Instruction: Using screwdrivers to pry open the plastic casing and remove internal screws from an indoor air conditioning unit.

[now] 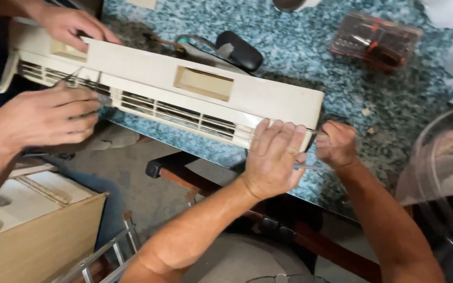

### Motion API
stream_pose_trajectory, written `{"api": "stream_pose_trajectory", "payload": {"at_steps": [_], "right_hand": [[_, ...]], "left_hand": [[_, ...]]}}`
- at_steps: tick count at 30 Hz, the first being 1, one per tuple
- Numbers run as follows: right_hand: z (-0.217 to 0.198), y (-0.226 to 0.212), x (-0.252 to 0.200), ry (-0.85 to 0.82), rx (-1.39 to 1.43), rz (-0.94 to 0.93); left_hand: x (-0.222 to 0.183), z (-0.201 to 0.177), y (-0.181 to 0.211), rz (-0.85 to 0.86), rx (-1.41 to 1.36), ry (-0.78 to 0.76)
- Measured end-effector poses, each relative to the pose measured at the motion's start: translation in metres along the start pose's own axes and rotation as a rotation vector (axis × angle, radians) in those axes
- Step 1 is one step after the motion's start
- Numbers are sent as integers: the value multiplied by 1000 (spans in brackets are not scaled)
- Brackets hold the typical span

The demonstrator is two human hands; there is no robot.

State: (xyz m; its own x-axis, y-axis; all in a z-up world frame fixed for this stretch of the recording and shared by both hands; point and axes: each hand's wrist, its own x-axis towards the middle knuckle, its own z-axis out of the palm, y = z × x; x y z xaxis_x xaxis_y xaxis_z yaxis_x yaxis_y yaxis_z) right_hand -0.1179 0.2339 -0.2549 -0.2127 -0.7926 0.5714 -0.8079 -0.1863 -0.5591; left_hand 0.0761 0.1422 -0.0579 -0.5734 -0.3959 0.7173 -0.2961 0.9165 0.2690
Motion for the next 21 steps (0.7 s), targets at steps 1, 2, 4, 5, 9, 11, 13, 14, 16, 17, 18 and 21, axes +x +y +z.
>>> {"api": "stream_pose_trajectory", "payload": {"at_steps": [1,2,4,5,9,11,13,14,16,17,18,21], "right_hand": [[3,2,-2,-3,-10,8],[5,5,-3,14,-33,-5],[0,1,4,26,-76,-9],[-3,-6,12,54,-74,-44],[-6,-15,30,117,-3,-62],[-7,-18,31,115,12,-55],[-6,-19,31,112,32,-47],[-6,-19,30,110,32,-37],[-4,-16,29,113,33,-35],[-4,-15,29,117,43,-40],[-3,-15,30,121,53,-46],[4,-9,21,132,26,-47]], "left_hand": [[0,-2,-1,-1,-13,-2],[0,-3,-1,7,-9,-12],[1,-4,-2,15,-28,-20],[1,-4,-2,17,-22,-23],[4,-8,-1,22,-8,-19],[3,-10,-1,24,-13,-29],[4,-11,-2,24,-15,-41],[5,-10,-2,24,-18,-37],[7,-8,-2,30,-15,-27],[8,-8,-2,34,-15,-25],[10,-8,-2,38,-15,-23],[6,-11,-2,43,-18,-33]]}}
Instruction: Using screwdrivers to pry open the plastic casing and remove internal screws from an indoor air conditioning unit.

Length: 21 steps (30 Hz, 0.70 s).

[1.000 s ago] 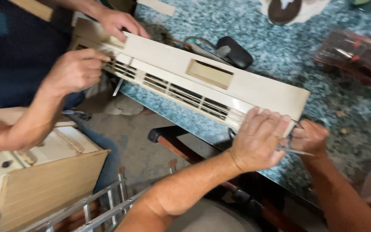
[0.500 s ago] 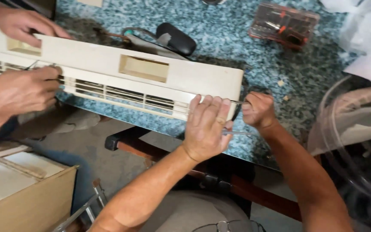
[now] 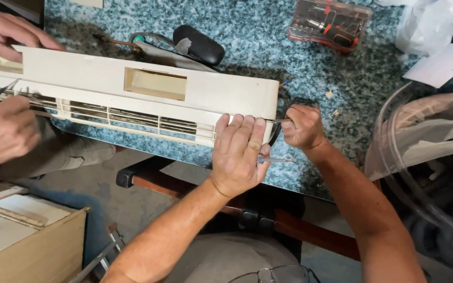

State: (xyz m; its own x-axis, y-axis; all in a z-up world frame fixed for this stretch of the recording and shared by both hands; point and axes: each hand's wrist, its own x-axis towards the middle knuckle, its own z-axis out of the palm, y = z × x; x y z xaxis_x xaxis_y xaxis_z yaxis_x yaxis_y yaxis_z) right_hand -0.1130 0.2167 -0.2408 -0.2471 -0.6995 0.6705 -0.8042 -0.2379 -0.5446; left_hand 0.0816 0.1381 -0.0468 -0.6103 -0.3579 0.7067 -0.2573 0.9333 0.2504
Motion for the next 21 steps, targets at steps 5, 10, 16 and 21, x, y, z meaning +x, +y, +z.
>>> {"api": "stream_pose_trajectory", "payload": {"at_steps": [5,10,16,21], "right_hand": [[-7,2,9,-26,20,-9],[-14,-4,21,-50,48,-16],[-11,-5,20,-68,57,-5],[-3,-1,9,-53,85,26]], "left_hand": [[-2,2,0,6,12,0],[-2,1,-1,13,10,-7],[-4,3,-2,7,8,-3],[-4,3,-2,13,22,-1]]}}
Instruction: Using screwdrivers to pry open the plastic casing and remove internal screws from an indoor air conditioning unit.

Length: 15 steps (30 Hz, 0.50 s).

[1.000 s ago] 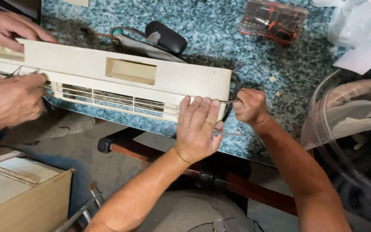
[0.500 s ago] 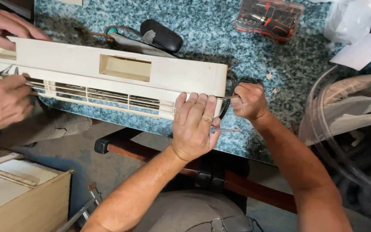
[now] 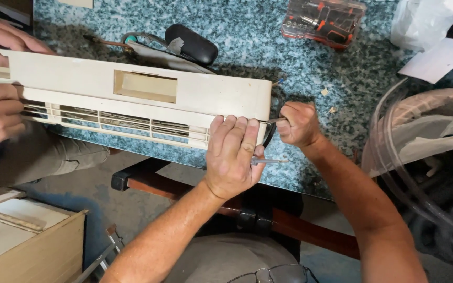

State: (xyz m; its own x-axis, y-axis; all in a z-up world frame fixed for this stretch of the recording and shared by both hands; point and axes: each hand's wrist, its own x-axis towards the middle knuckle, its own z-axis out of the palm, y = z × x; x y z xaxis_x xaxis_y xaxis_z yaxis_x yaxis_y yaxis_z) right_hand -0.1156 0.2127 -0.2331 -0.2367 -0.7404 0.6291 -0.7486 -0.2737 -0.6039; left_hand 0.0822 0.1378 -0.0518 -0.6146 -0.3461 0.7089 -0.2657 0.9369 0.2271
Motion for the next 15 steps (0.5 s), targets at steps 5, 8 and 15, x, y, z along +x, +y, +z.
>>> {"api": "stream_pose_trajectory", "payload": {"at_steps": [5,8,15], "right_hand": [[-1,-13,2,-1,-31,44],[0,-19,0,0,-17,69],[-7,-40,-1,-80,91,187]], "left_hand": [[2,3,5,-13,17,-9],[3,4,9,-35,23,-5],[-5,6,8,-38,-2,32]]}}
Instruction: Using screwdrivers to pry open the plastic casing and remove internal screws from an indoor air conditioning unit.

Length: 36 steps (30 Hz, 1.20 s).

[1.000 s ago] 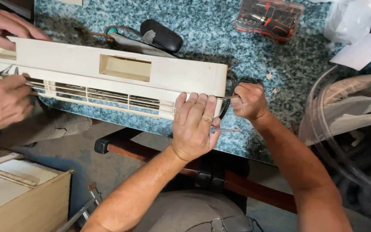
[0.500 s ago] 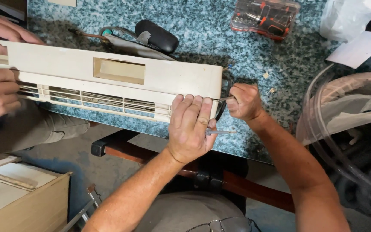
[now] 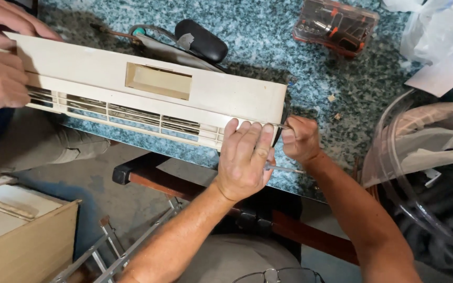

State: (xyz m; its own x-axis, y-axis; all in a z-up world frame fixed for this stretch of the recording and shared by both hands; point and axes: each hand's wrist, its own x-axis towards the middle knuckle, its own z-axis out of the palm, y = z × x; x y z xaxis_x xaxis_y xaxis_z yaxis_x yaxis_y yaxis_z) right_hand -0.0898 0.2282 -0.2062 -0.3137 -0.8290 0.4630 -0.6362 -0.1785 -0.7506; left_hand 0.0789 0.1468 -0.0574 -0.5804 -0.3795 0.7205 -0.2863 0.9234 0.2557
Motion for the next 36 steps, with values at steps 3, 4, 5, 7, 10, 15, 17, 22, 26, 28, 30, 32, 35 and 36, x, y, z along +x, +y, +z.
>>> {"api": "stream_pose_trajectory", "payload": {"at_steps": [3,4,5,7,10,15,17,22,26,28,30,32,35,36], "right_hand": [[-4,-16,1,-9,84,75],[-5,-17,1,-14,86,73],[-6,-19,1,-11,114,94],[-5,-20,3,-8,143,112],[-11,-35,11,12,125,103],[-6,-26,-5,-2,124,144],[-9,-35,-3,-1,130,137],[-18,-59,-2,8,209,258],[-22,-66,-2,20,240,259],[-22,-65,-1,23,292,244],[-22,-59,-3,58,361,139],[-22,-47,-19,-5,118,110],[-25,-41,-36,-146,-117,119],[-29,-40,-40,-222,-136,170]], "left_hand": [[4,-1,1,2,15,8],[3,0,2,-2,19,10],[3,1,2,-4,25,13],[4,2,3,-5,35,19],[9,1,10,-38,78,-12],[18,-2,16,-60,157,-55],[20,-4,14,-57,150,-59],[25,-1,15,-74,137,-31],[16,0,15,-71,123,-34],[13,3,14,-66,135,-26],[12,7,12,-54,110,9],[7,8,13,-74,86,-13],[-4,15,14,-115,40,-46],[-7,20,13,-129,-11,-52]]}}
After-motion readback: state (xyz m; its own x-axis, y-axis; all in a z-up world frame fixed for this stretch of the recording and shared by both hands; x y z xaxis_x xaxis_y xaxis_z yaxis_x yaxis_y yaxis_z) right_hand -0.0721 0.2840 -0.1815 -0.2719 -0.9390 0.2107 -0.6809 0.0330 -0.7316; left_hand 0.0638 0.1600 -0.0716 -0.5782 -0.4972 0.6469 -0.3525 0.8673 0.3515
